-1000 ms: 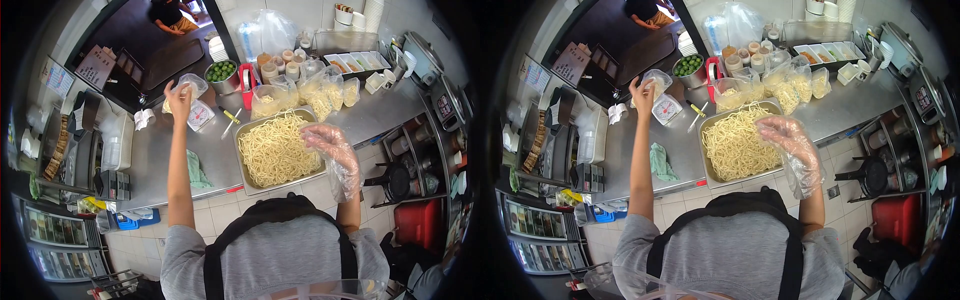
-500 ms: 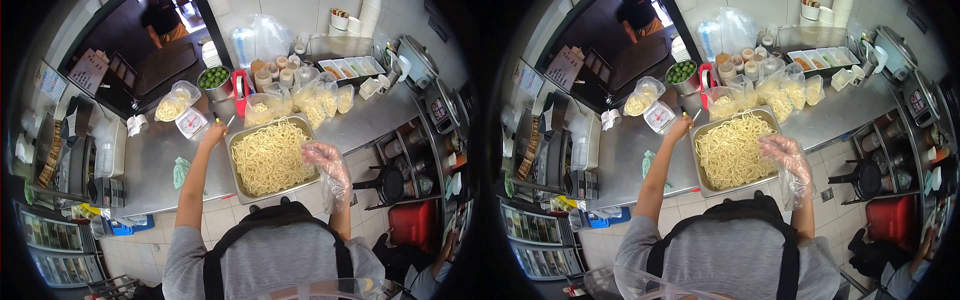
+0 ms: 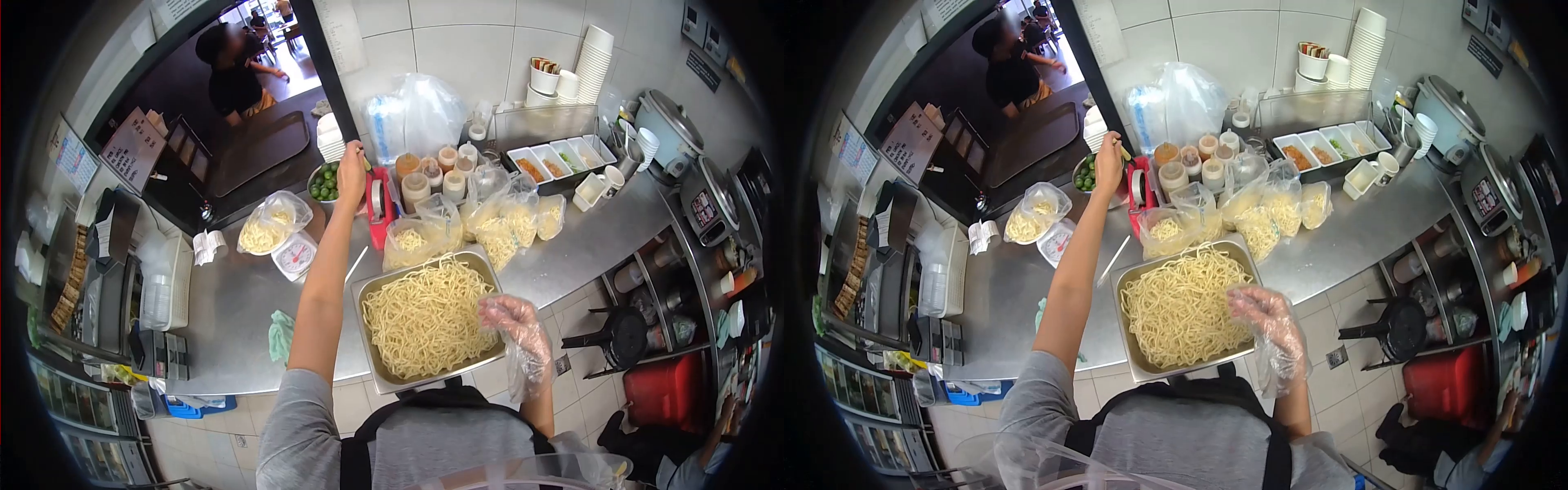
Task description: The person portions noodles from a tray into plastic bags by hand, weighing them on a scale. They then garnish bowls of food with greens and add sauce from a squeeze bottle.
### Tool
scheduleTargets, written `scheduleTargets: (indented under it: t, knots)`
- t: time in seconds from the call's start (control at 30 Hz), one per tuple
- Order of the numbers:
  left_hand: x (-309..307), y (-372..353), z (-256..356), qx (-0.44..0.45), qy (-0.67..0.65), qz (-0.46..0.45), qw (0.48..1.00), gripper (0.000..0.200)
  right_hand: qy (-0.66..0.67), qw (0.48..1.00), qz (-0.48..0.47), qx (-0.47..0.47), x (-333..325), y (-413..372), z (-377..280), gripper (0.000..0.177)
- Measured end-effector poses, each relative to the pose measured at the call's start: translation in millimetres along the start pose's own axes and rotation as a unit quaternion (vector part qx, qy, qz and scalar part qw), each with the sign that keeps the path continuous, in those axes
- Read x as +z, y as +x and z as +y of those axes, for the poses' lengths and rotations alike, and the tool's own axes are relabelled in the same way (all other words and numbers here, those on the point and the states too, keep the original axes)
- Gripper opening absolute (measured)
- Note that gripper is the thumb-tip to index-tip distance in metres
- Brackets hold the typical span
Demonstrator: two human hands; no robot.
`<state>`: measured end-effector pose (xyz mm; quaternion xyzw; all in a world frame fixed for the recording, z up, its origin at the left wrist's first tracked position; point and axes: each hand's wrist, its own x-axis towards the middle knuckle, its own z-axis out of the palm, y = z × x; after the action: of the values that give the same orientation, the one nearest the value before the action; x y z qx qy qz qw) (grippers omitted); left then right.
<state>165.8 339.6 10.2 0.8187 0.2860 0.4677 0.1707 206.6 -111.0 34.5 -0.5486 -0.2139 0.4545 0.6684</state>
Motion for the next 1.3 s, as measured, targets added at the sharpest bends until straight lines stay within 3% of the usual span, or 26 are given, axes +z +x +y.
scheduleTargets:
  t: [0.03, 0.13, 0.2, 0.27, 0.3, 0.33, 0.37, 0.4, 0.47, 0.5, 0.53, 0.6, 0.67, 0.8, 0.87, 1.0, 1.23, 1.3]
  knots:
    - [9, 3, -8, 0.016, 0.009, -0.007, 1.0, 0.019, 0.009, 1.0, 0.0, -0.002, -1, 2, 4, 0.031]
    - [30, 8, -35, -0.051, 0.067, -0.151, 0.985, 0.017, -0.014, 0.999, 0.001, 0.029, -4, 5, 3, 0.029]
    - [40, 3, -55, -0.068, 0.088, -0.139, 0.984, 0.028, -0.026, 1.0, 0.005, 0.015, -9, 8, 5, 0.028]
    - [8, -11, -16, -0.056, 0.115, -0.057, 0.99, 0.038, -0.029, 0.999, 0.019, 0.005, -11, 10, 5, 0.027]
    - [-1, -24, -19, -0.093, 0.149, -0.056, 0.983, 0.046, -0.026, 0.999, 0.029, -0.002, -9, 11, 3, 0.026]
    - [-9, -44, -45, -0.079, 0.167, -0.111, 0.976, 0.056, -0.024, 0.999, 0.04, -0.011, -8, 13, 0, 0.026]
    - [-20, -73, -54, -0.149, 0.259, -0.186, 0.936, 0.065, -0.035, 0.999, 0.038, -0.004, -8, 14, -4, 0.026]
    - [-38, -95, -64, -0.188, 0.339, -0.38, 0.84, 0.074, -0.034, 0.999, 0.038, -0.001, -8, 14, -4, 0.026]
    - [-57, -152, -68, -0.246, 0.38, -0.474, 0.755, 0.073, -0.034, 0.999, 0.036, -0.002, -10, 20, -3, 0.026]
    - [-64, -189, -85, -0.212, 0.377, -0.478, 0.764, 0.067, -0.039, 0.999, 0.026, 0.007, -10, 23, -4, 0.026]
    - [-73, -206, -85, -0.254, 0.35, -0.476, 0.766, 0.056, -0.043, 0.999, 0.017, 0.015, -11, 26, -4, 0.027]
    - [-90, -233, -77, -0.244, 0.295, -0.377, 0.844, 0.037, -0.044, 0.999, 0.011, 0.019, -10, 31, -4, 0.027]
    - [-96, -240, -66, -0.27, 0.23, -0.302, 0.885, 0.027, -0.041, 0.999, 0.01, 0.014, -8, 33, -1, 0.028]
    - [-111, -187, -10, -0.256, 0.146, -0.142, 0.945, 0.014, -0.037, 0.999, 0.0, 0.024, -8, 37, 4, 0.028]
    - [-113, -134, 37, -0.116, 0.186, -0.056, 0.974, 0.009, -0.035, 0.999, -0.007, 0.025, -8, 34, 4, 0.028]
    - [-74, -37, 38, 0.14, 0.331, 0.043, 0.932, 0.008, -0.039, 0.999, -0.002, 0.015, -7, 29, 6, 0.028]
    - [20, 37, -1, 0.123, 0.439, -0.152, 0.877, 0.016, -0.056, 0.998, 0.002, 0.029, -23, 11, 24, 0.029]
    - [48, 41, -23, 0.113, 0.453, -0.164, 0.869, 0.016, -0.074, 0.997, -0.01, 0.03, -28, 11, 28, 0.029]
